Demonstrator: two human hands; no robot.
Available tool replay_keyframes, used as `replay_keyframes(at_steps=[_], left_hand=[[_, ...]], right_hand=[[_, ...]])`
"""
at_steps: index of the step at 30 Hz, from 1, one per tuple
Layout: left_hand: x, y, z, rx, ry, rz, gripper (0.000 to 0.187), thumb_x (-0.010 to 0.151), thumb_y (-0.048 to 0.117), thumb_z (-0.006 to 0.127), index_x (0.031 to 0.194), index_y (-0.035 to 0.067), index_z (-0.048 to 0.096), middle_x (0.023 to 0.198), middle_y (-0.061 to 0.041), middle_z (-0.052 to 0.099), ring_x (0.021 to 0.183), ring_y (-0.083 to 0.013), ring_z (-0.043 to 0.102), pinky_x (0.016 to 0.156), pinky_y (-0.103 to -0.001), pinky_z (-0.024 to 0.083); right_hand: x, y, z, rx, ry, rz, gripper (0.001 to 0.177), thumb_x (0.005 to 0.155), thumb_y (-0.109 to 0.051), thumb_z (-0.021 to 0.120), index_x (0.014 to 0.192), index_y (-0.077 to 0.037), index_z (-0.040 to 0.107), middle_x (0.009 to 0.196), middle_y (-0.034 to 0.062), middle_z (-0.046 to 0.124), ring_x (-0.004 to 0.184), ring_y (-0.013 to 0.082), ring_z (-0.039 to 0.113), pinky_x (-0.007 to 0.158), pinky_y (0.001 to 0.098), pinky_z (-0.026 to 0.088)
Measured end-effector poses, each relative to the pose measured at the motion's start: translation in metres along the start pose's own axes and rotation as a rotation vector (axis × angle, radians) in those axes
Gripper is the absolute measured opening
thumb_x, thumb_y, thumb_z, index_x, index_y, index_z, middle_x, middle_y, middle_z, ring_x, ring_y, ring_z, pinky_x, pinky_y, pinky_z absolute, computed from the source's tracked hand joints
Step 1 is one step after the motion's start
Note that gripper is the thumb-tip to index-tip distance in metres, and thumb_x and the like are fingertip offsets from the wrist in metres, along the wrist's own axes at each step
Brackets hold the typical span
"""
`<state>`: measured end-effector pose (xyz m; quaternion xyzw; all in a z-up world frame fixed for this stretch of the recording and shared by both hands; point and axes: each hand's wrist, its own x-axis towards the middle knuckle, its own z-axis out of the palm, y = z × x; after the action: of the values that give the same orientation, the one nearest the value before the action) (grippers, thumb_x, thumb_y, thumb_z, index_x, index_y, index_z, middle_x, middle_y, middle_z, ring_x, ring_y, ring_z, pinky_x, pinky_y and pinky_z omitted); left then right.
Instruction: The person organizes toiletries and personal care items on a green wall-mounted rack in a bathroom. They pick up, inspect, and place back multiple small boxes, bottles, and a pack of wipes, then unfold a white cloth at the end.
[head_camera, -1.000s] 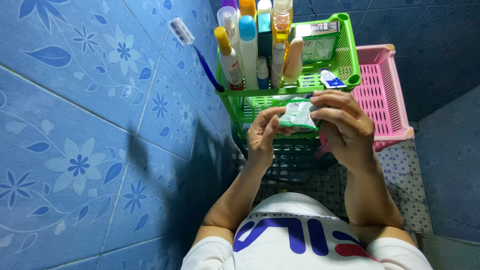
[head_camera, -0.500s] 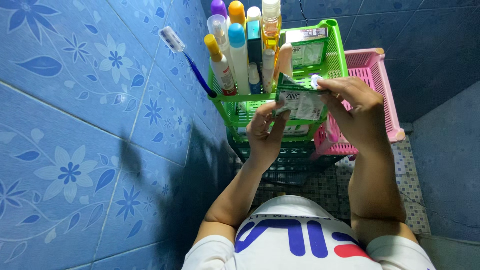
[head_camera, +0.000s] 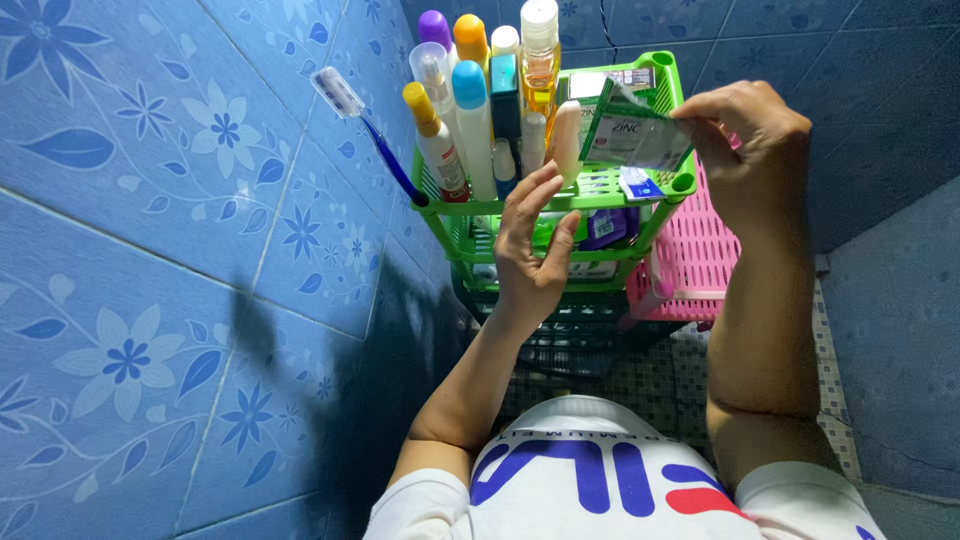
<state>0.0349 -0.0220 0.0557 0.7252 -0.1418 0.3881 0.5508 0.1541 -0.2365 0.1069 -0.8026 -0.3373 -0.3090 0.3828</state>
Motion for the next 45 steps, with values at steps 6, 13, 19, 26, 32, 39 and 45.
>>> replay_keyframes(at_steps=[6, 13, 19, 26, 32, 39, 45], left_hand=[[0.005, -0.004, 0.006, 0.047, -0.034, -0.023, 0.045, 0.103, 0.006, 0.068, 0.146, 0.005, 0.057, 0.154, -0.015, 0.055, 0.145, -0.0294, 0.057, 0.122, -0.040, 0.050], [0.014, -0.007, 0.016, 0.181, -0.062, 0.063, 0.040, 0.102, 0.007, 0.070, 0.141, 0.002, 0.060, 0.148, -0.016, 0.061, 0.146, -0.0331, 0.056, 0.124, -0.042, 0.048], [0.022, -0.008, 0.020, 0.228, -0.088, 0.088, 0.040, 0.102, 0.007, 0.070, 0.139, 0.000, 0.061, 0.147, -0.017, 0.061, 0.146, -0.0334, 0.056, 0.124, -0.043, 0.047], [0.028, -0.006, 0.026, 0.276, -0.115, 0.084, 0.041, 0.100, 0.007, 0.071, 0.139, 0.000, 0.061, 0.146, -0.017, 0.062, 0.144, -0.0335, 0.057, 0.123, -0.043, 0.047], [0.030, -0.009, 0.030, 0.273, -0.122, 0.086, 0.041, 0.101, 0.008, 0.071, 0.140, 0.000, 0.061, 0.146, -0.017, 0.062, 0.144, -0.0335, 0.058, 0.123, -0.043, 0.048], [0.032, -0.007, 0.032, 0.284, -0.127, 0.080, 0.040, 0.100, 0.007, 0.070, 0.139, -0.001, 0.062, 0.145, -0.017, 0.063, 0.143, -0.0340, 0.058, 0.122, -0.043, 0.048], [0.033, -0.010, 0.034, 0.283, -0.127, 0.084, 0.040, 0.100, 0.008, 0.071, 0.138, -0.001, 0.062, 0.145, -0.018, 0.062, 0.143, -0.0338, 0.058, 0.123, -0.043, 0.047]], right_hand=[[0.014, 0.036, 0.012, -0.166, 0.050, -0.100, 0.012, 0.102, 0.008, 0.073, 0.105, -0.003, 0.076, 0.100, 0.0100, 0.075, 0.096, 0.0232, 0.069, 0.089, 0.0368, 0.055], [0.030, 0.063, 0.042, -0.165, 0.015, -0.118, 0.009, 0.099, 0.005, 0.074, 0.100, -0.004, 0.076, 0.099, 0.0098, 0.075, 0.097, 0.0260, 0.069, 0.088, 0.0390, 0.055], [0.035, 0.062, 0.054, -0.120, -0.078, -0.088, 0.007, 0.101, 0.002, 0.074, 0.099, -0.005, 0.076, 0.097, 0.0092, 0.076, 0.094, 0.0260, 0.069, 0.085, 0.0398, 0.053], [0.039, 0.064, 0.064, -0.142, -0.111, -0.133, 0.005, 0.101, -0.004, 0.076, 0.097, -0.005, 0.075, 0.096, 0.0107, 0.075, 0.093, 0.0283, 0.071, 0.085, 0.0410, 0.055], [0.039, 0.060, 0.066, -0.227, -0.169, -0.124, 0.008, 0.099, -0.007, 0.077, 0.094, -0.005, 0.071, 0.099, 0.0130, 0.069, 0.085, 0.0312, 0.070, 0.075, 0.0422, 0.057], [0.040, 0.067, 0.070, -0.313, -0.190, -0.174, 0.011, 0.099, -0.006, 0.075, 0.091, -0.003, 0.068, 0.099, 0.0137, 0.065, 0.085, 0.0321, 0.068, 0.078, 0.0438, 0.056], [0.041, 0.063, 0.067, -0.357, -0.210, -0.145, 0.012, 0.101, -0.009, 0.077, 0.095, -0.003, 0.068, 0.100, 0.0122, 0.065, 0.092, 0.0310, 0.067, 0.083, 0.0450, 0.052]])
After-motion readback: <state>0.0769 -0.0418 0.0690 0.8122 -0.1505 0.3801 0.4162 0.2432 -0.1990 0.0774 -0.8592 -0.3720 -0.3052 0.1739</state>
